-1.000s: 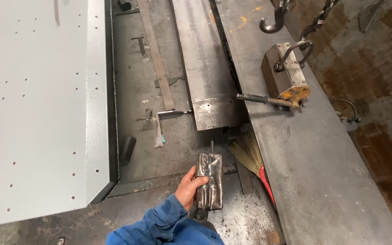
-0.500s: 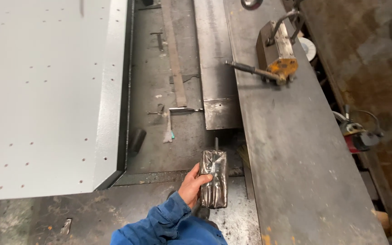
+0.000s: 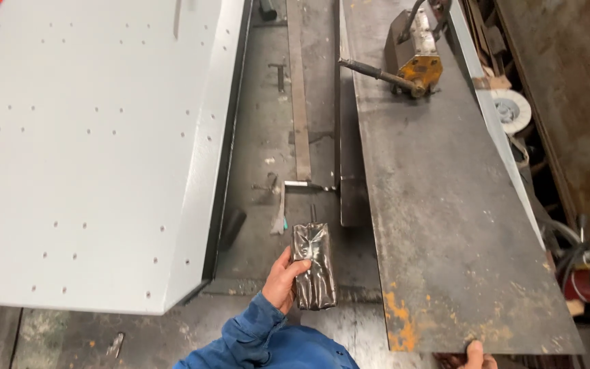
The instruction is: Positioning a metal plate on a larger assembly using a magnetic lifter.
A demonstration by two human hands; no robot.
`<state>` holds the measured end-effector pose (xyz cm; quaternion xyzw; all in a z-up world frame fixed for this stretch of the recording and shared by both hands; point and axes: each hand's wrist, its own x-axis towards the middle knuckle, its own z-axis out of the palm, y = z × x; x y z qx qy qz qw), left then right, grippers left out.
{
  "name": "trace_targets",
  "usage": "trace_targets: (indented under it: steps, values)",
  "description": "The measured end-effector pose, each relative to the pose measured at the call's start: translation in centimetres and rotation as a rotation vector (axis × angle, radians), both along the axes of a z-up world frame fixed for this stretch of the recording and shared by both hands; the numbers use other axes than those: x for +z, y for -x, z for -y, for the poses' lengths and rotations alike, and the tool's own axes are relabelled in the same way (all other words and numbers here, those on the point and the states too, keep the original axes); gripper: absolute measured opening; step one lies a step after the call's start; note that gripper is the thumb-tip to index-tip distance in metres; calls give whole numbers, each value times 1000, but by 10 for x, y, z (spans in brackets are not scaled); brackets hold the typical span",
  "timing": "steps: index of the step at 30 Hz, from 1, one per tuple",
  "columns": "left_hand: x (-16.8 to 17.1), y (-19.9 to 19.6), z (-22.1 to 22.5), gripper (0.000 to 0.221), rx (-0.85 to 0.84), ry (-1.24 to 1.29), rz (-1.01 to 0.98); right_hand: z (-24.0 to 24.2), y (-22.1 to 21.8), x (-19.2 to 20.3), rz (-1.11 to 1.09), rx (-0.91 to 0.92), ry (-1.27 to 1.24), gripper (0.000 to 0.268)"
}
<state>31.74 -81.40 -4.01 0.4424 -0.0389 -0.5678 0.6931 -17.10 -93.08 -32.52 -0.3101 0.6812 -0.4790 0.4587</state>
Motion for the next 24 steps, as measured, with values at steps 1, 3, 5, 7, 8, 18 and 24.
trace_targets:
  steps: [1,3,5,7,8,18,24]
  values:
    - [-3,-9,5,49,6,4,-1,14,-25,19,-1,6,4,56]
    - [-9,-37,15,47,36,-6,3,41,-87,53,23,-77,69,41]
    - [-2,-68,28,48,48,9,23,60,-141,98,94,-36,94,38]
    - [1,-93,37,48,57,16,39,80,-178,113,159,2,111,36]
    - [2,-106,41,49,74,17,50,94,-191,106,184,-1,154,35]
    - [11,-182,57,51,224,-45,11,208,-325,100,189,12,182,27]
    - [4,-204,83,50,344,-85,1,263,-387,116,134,68,139,30]
